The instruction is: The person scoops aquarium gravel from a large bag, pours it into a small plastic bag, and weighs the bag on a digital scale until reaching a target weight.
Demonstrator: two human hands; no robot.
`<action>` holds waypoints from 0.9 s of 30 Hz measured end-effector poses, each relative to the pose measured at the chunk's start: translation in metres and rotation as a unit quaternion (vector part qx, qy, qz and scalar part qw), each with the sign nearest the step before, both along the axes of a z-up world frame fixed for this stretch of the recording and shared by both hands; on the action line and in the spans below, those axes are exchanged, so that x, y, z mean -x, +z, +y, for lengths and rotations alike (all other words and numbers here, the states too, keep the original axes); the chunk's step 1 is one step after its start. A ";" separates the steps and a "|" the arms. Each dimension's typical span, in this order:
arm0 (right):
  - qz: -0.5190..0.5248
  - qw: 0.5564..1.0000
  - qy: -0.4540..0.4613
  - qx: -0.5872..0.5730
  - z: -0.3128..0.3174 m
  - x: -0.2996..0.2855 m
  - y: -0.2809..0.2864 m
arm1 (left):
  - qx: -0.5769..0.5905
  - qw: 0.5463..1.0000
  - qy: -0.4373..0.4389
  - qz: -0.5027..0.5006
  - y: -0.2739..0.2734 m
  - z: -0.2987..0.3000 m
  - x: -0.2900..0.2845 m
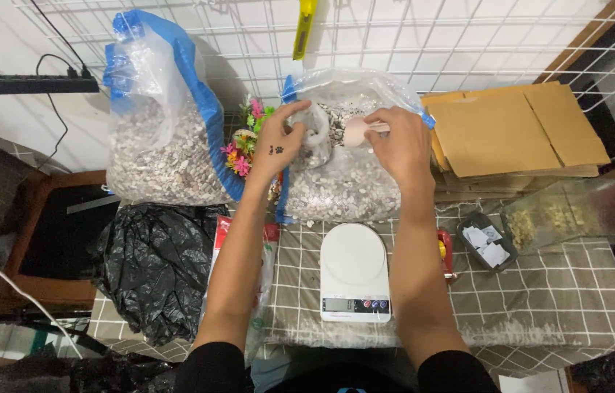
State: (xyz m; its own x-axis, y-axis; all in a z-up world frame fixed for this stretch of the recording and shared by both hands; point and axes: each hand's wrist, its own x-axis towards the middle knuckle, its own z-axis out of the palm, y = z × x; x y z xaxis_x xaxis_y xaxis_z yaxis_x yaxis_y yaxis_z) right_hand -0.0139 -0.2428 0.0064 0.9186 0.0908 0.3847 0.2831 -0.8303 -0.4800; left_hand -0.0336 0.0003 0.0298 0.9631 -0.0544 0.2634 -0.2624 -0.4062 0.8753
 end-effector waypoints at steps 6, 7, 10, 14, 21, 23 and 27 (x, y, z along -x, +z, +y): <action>0.080 0.993 -0.082 0.016 0.024 -0.025 -0.046 | -0.002 1.000 -0.007 0.006 0.004 0.003 0.001; 0.081 0.993 -0.083 0.016 0.027 -0.022 -0.041 | -0.002 1.000 -0.008 0.007 0.004 0.003 0.002; 0.069 0.995 -0.069 -0.006 0.026 -0.024 -0.039 | -0.024 1.000 -0.003 0.007 0.006 0.000 0.002; 0.135 0.988 -0.057 -0.040 0.011 -0.036 -0.061 | -0.020 1.000 -0.012 0.001 0.007 0.001 0.004; 0.149 0.981 -0.044 -0.114 0.006 -0.040 -0.067 | -0.035 0.999 -0.022 -0.002 0.000 0.003 -0.002; 0.151 0.975 -0.019 -0.159 -0.004 -0.054 -0.094 | -0.036 0.999 -0.025 -0.002 -0.001 0.002 -0.001; 0.160 0.948 0.036 -0.273 -0.010 -0.064 -0.108 | -0.033 0.999 -0.032 -0.004 0.006 0.000 0.002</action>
